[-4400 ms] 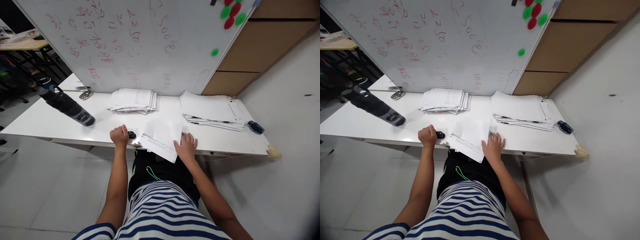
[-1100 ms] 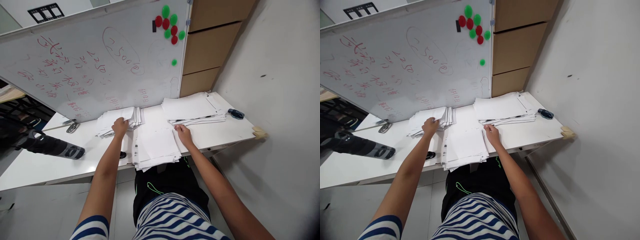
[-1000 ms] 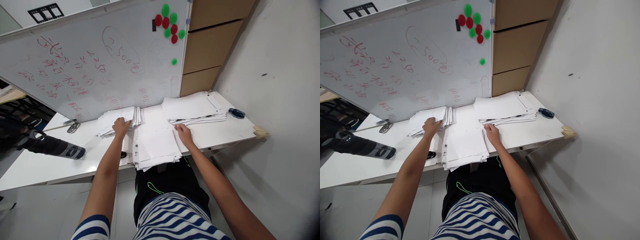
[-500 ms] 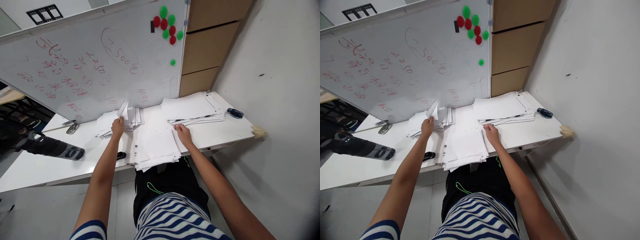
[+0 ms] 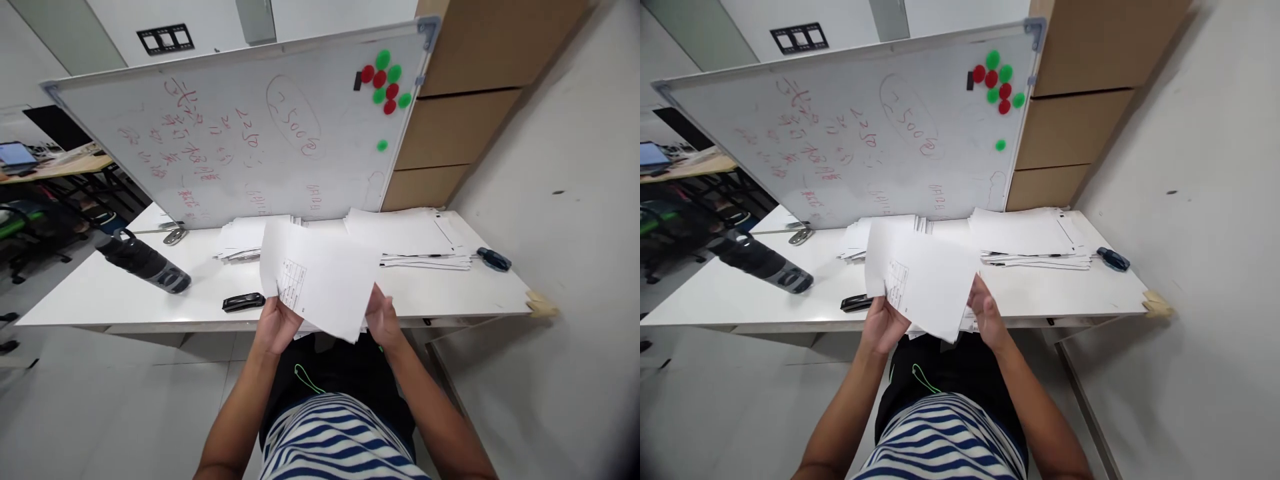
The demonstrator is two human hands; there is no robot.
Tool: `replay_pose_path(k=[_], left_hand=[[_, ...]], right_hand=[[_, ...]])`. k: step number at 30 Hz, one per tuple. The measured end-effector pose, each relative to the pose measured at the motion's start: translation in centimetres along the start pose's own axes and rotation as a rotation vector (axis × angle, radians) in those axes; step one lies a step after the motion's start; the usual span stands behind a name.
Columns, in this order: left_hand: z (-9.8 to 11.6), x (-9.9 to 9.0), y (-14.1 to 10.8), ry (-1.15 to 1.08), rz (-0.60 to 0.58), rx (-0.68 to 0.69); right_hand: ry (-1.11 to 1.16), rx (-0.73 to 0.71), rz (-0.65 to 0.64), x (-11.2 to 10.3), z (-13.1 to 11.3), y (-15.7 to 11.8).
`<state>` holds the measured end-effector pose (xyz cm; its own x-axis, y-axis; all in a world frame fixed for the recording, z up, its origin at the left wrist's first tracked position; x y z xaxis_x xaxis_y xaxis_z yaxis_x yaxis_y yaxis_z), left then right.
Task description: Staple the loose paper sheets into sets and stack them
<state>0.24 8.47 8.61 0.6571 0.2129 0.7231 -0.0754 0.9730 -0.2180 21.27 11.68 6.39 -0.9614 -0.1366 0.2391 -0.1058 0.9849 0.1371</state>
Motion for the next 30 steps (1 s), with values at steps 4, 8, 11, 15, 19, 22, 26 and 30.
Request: replay_pose_path(k=[4,8,11,15,19,22,26,30], left_hand=[[-1.4,-3.5,-0.9,-0.042,0.08,0.008],[-2.0,-3.8,-2.3,-0.008,0.06,0.054],[-1.5,-3.9,-3.1,0.002,0.027,0.084],[1.1,-5.3,-3.5,0.055,-0.023,0.108],[2.8,-5.3,-3.1,0.37,-0.175,0.052],[3.5,-5.1,-2.0,0.636,-0.11,0.101],[2.9,-4.3,-0.2,0.799,-0.025,0.16],[1.4,-4.7,1.5,0.863,0.083,0.206]], right_hand=[[0.064,0.088,-0.191,4.0,-2.2,-3.8],[0.036,0.162,-0.145,5.1,-2.1,-3.8],[-0.095,0.172,0.076,3.7,-1.1,-2.9],[-0.309,0.051,0.175,1.9,-1.5,-1.8],[-0.38,0.013,0.13,1.0,-2.9,-1.3],[-0.368,-0.029,0.103,1.0,-3.9,-1.2],[-0.331,-0.077,0.124,1.2,-3.0,-1.0],[-0.319,0.007,0.208,1.0,0.5,-0.6]])
Point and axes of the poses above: each hand's wrist, its own y-axis towards the middle knuckle, its own x-axis out of the palm, z = x × y, the point moved 8 cm from there along y, towards the middle knuckle, and after that the axes turned 6 degrees about z, right-handed, at the moved point
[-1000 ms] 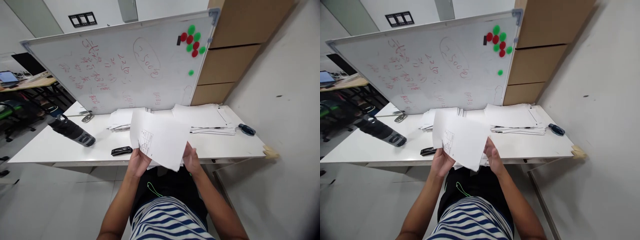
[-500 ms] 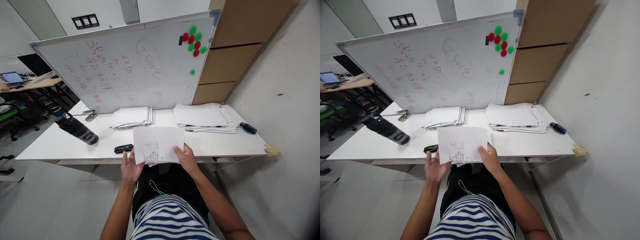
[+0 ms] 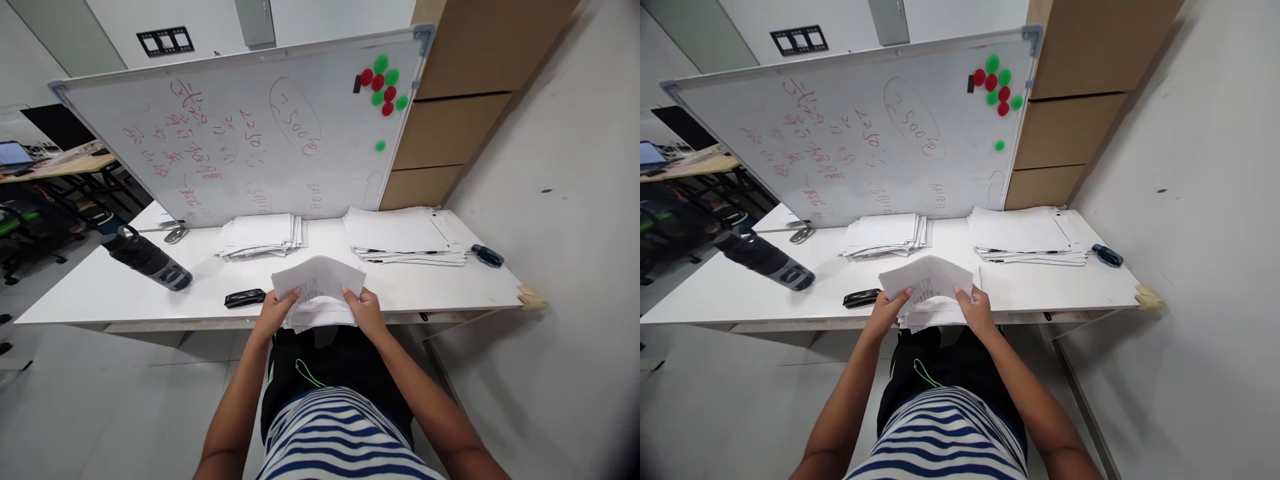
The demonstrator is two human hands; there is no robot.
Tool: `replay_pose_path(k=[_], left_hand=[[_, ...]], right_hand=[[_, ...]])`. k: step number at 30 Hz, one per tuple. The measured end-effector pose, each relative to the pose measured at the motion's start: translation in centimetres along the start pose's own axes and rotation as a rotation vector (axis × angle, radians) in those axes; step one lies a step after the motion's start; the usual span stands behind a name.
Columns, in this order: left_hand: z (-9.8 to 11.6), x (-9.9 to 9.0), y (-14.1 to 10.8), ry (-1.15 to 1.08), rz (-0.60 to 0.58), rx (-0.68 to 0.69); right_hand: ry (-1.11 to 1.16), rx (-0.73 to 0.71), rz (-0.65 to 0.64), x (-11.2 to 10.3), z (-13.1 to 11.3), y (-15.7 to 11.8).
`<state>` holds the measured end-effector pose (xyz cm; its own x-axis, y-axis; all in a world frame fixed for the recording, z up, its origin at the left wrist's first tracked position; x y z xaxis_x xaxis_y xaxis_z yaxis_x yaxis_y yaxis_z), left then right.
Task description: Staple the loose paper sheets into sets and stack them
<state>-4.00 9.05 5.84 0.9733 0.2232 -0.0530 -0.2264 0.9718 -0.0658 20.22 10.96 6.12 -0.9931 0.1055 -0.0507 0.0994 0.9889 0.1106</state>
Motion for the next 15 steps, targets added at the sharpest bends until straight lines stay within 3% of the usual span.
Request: replay_pose_path(k=[4,9,15], left_hand=[[-1.0,0.6,0.3,0.137,0.107,0.068],[-0.6,1.2,-0.1,0.237,0.092,0.259],[-1.8,-0.1,-0.4,0.307,0.182,0.291]], right_hand=[[-0.048,0.022,0.026,0.8,1.5,-0.2],[-0.108,0.061,0.018,1.1,2.3,-0.6],[-0.255,-0.034,0.046,0.6,3.0,-1.0]])
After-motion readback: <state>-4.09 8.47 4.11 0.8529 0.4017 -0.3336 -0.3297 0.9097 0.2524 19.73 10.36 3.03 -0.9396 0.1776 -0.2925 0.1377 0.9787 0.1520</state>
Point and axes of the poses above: each hand's wrist, its own y-axis towards the middle knuckle, its own x-axis out of the palm, z = x × y, the point moved 8 cm from there along y, towards the middle knuckle, and after that the axes turned 6 degrees about z, right-handed, at the moved point
